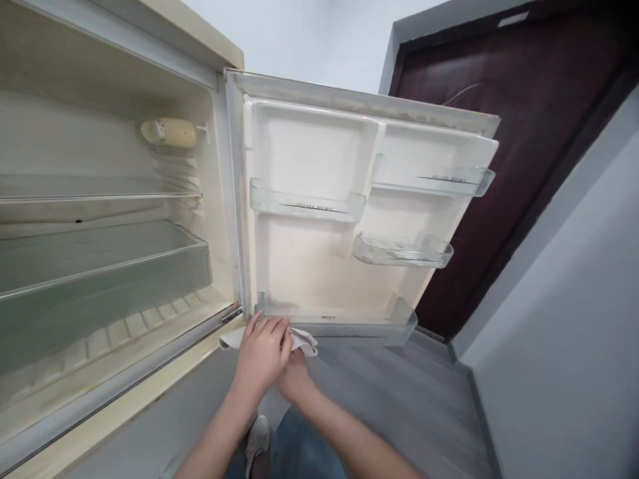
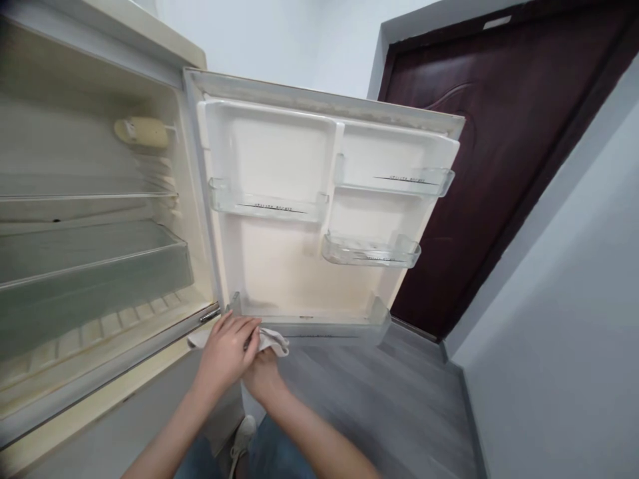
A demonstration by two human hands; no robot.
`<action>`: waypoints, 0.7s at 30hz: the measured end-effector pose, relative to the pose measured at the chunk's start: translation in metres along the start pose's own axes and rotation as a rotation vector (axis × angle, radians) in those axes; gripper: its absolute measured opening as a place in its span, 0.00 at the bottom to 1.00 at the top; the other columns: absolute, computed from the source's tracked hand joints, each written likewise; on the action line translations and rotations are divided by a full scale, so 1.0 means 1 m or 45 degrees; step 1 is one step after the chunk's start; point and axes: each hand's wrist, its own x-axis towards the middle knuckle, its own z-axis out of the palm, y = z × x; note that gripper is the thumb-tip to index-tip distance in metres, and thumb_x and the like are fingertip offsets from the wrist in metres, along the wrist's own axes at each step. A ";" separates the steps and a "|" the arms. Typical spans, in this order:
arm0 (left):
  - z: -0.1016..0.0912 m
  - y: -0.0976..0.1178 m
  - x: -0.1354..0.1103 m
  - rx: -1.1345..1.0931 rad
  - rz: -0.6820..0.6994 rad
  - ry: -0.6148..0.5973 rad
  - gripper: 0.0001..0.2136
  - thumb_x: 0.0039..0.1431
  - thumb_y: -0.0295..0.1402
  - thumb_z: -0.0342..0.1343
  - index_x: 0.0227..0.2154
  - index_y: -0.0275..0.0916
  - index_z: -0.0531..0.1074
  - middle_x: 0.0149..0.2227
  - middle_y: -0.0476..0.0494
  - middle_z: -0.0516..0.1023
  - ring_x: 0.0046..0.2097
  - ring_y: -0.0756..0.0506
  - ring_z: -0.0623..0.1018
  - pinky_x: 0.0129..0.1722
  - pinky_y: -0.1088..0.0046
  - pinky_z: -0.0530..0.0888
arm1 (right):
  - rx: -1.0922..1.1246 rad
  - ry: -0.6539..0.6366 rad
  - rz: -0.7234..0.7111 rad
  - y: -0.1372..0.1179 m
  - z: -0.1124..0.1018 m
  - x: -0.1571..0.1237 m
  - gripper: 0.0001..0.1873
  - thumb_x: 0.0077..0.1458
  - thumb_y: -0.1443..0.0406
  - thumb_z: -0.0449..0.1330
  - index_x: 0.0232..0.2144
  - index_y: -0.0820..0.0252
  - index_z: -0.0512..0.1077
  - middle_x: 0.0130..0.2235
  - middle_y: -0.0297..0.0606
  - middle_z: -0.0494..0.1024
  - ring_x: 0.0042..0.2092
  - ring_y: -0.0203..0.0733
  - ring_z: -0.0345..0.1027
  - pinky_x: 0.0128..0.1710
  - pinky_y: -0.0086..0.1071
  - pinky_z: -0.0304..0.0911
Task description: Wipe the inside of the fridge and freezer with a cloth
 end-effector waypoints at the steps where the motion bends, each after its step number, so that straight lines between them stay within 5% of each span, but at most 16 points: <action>1: -0.001 -0.001 0.001 0.014 0.015 0.010 0.12 0.59 0.32 0.48 0.39 0.41 0.75 0.40 0.45 0.83 0.43 0.43 0.79 0.55 0.54 0.68 | -0.063 -0.009 -0.057 0.009 -0.016 -0.009 0.16 0.55 0.72 0.51 0.38 0.60 0.77 0.37 0.44 0.80 0.43 0.49 0.72 0.46 0.42 0.65; 5: 0.000 -0.002 0.002 -0.005 0.016 0.019 0.10 0.59 0.35 0.49 0.36 0.41 0.75 0.37 0.45 0.83 0.41 0.42 0.79 0.46 0.60 0.73 | -0.523 -0.028 -0.257 0.041 -0.077 -0.035 0.21 0.56 0.71 0.50 0.47 0.50 0.75 0.46 0.40 0.78 0.49 0.47 0.70 0.51 0.43 0.60; 9: 0.006 -0.003 -0.001 -0.059 -0.010 0.037 0.10 0.59 0.35 0.49 0.38 0.40 0.74 0.38 0.45 0.82 0.42 0.43 0.78 0.46 0.62 0.72 | -0.738 0.040 -0.150 0.067 -0.120 -0.060 0.20 0.57 0.64 0.53 0.52 0.50 0.71 0.48 0.42 0.76 0.51 0.52 0.67 0.53 0.48 0.58; 12: 0.012 -0.005 -0.004 -0.056 0.008 0.072 0.10 0.59 0.34 0.50 0.39 0.40 0.74 0.38 0.46 0.82 0.42 0.44 0.77 0.47 0.62 0.72 | -0.726 0.333 0.067 0.086 -0.145 -0.073 0.24 0.60 0.61 0.52 0.58 0.55 0.65 0.54 0.48 0.71 0.60 0.56 0.58 0.54 0.54 0.56; 16: 0.016 -0.006 -0.004 -0.060 0.021 0.090 0.10 0.59 0.33 0.50 0.38 0.40 0.74 0.37 0.47 0.82 0.41 0.44 0.77 0.46 0.63 0.72 | -0.485 0.821 0.410 0.111 -0.183 -0.057 0.29 0.63 0.57 0.44 0.64 0.60 0.53 0.67 0.50 0.49 0.69 0.53 0.32 0.62 0.60 0.37; 18: 0.017 -0.006 -0.003 -0.070 0.013 0.099 0.10 0.59 0.32 0.50 0.38 0.40 0.74 0.37 0.47 0.82 0.41 0.45 0.77 0.45 0.64 0.72 | -0.223 1.040 0.615 0.123 -0.201 -0.039 0.31 0.62 0.53 0.44 0.63 0.62 0.54 0.67 0.50 0.49 0.68 0.50 0.37 0.64 0.55 0.36; 21: 0.018 -0.005 -0.002 -0.071 0.015 0.110 0.10 0.58 0.32 0.50 0.39 0.40 0.74 0.37 0.47 0.82 0.42 0.44 0.77 0.46 0.63 0.72 | 0.441 1.360 0.943 0.141 -0.216 -0.018 0.34 0.58 0.47 0.45 0.57 0.64 0.62 0.59 0.48 0.65 0.61 0.46 0.58 0.61 0.46 0.52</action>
